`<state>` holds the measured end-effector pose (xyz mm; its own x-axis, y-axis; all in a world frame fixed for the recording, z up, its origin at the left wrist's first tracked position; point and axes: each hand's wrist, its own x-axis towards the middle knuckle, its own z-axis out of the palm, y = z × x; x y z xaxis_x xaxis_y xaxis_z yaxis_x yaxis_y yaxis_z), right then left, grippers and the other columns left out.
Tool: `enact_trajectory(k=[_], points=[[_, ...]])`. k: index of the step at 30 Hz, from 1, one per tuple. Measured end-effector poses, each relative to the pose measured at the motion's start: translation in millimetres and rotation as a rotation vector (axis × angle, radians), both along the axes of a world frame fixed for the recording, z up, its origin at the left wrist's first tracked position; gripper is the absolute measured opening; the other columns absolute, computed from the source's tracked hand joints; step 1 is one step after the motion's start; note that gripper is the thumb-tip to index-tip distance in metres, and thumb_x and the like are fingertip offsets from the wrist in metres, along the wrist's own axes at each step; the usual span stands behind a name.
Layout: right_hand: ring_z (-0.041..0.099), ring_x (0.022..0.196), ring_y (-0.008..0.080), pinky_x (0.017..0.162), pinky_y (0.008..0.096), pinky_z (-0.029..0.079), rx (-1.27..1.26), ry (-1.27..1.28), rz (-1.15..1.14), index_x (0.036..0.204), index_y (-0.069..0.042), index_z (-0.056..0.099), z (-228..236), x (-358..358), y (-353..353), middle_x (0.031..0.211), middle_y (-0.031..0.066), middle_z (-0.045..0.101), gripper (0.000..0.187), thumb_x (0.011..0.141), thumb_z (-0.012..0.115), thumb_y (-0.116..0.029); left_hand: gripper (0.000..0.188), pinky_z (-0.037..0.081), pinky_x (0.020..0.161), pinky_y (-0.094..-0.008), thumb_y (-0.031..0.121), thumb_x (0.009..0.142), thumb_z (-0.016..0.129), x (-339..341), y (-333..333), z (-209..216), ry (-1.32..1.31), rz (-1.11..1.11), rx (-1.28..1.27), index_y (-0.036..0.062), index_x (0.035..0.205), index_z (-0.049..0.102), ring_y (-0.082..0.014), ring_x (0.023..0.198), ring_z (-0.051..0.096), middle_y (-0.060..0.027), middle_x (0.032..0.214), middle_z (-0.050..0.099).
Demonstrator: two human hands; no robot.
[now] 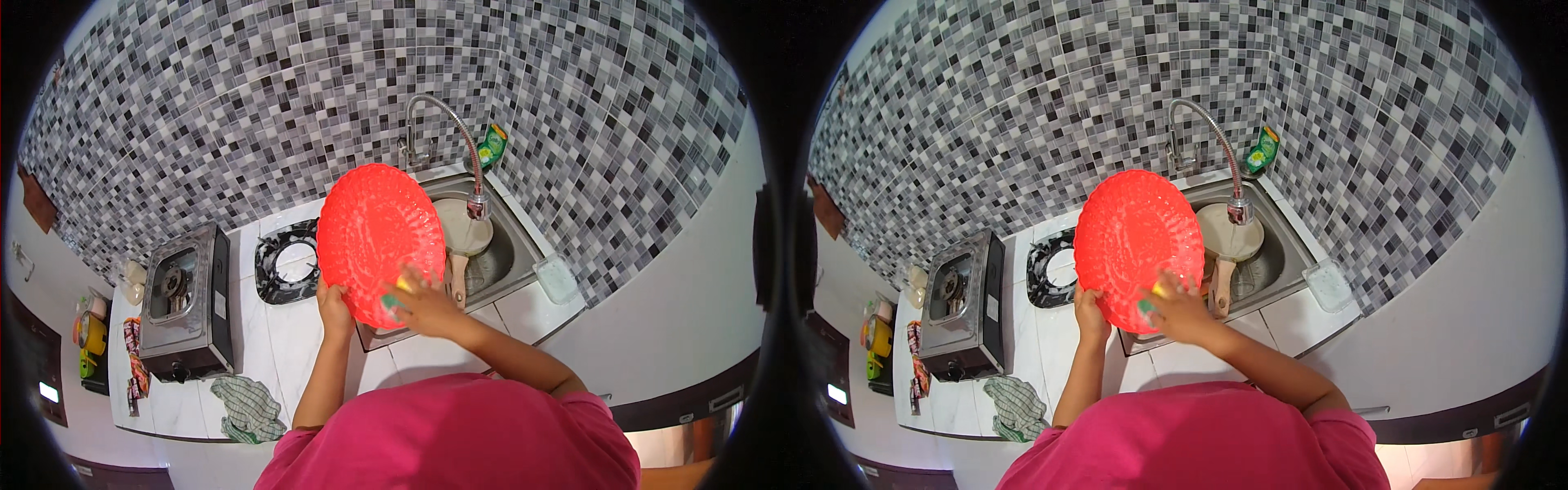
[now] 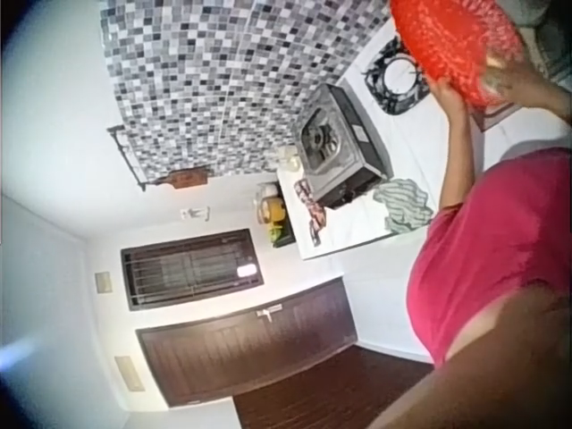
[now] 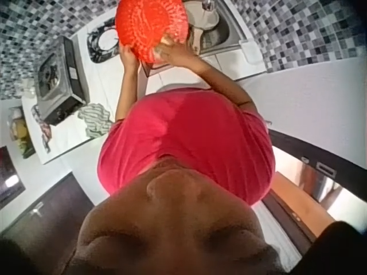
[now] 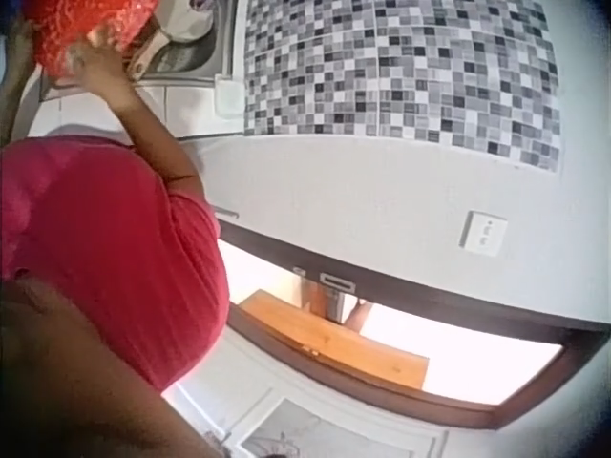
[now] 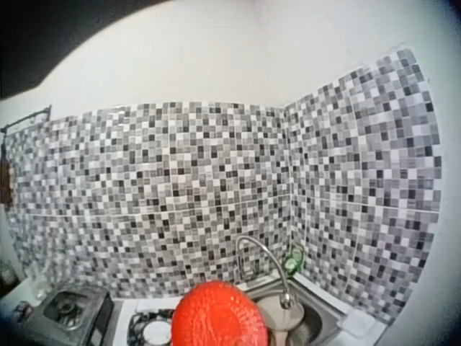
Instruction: Wash kitchen items including a stove burner cap, a red plate, and a glass using a sponge and soap.
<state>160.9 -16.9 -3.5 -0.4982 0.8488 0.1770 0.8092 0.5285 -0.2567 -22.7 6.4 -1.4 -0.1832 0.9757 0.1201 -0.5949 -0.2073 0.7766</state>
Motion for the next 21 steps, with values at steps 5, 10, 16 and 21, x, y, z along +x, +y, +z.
enact_trajectory(k=[5,10,16,21], points=[[0.015,0.131,0.0437,0.098,0.0645,0.015,0.220,-0.125,-0.365,0.139,-0.015,0.027,-10.5,15.2,29.0,0.141,0.0286,0.014,0.061,0.084,0.049,-0.033,0.060,0.036,0.095,-0.0311,0.000,0.066,0.037,8.8,-10.8,8.2,0.076,0.004,-0.037,-0.0027,0.125,0.039,-0.0220,0.110,0.049,-0.0138,0.121,0.050],[0.002,0.134,0.0435,0.104,0.0577,0.007,-0.181,-0.010,-0.074,0.141,-0.021,0.018,8.9,-9.2,11.3,0.144,0.0270,0.000,0.062,0.087,0.045,-0.036,0.060,0.035,0.096,-0.0314,0.001,0.067,0.037,17.2,-10.1,1.2,0.062,0.030,-0.016,-0.0026,0.127,0.037,-0.0218,0.111,0.048,-0.0141,0.123,0.049],[0.004,0.135,0.0370,0.103,0.0593,0.006,0.024,-0.179,-0.101,0.139,-0.028,0.025,10.6,23.7,25.3,0.146,0.0203,0.006,0.058,0.086,0.045,-0.039,0.065,0.037,0.094,-0.0316,0.001,0.063,0.037,0.7,-14.2,6.4,0.161,-0.002,0.013,-0.0007,0.128,0.036,-0.0231,0.110,0.049,-0.0135,0.123,0.049],[0.009,0.135,0.0358,0.103,0.0589,0.010,0.202,-0.105,-0.356,0.140,-0.025,0.023,-11.8,54.6,97.6,0.147,0.0184,0.007,0.060,0.086,0.045,-0.039,0.057,0.043,0.073,-0.0235,-0.002,0.064,0.035,12.8,-28.4,10.2,0.223,-0.099,-0.028,-0.0029,0.120,0.045,-0.0157,0.086,0.056,-0.0104,0.102,0.059]])
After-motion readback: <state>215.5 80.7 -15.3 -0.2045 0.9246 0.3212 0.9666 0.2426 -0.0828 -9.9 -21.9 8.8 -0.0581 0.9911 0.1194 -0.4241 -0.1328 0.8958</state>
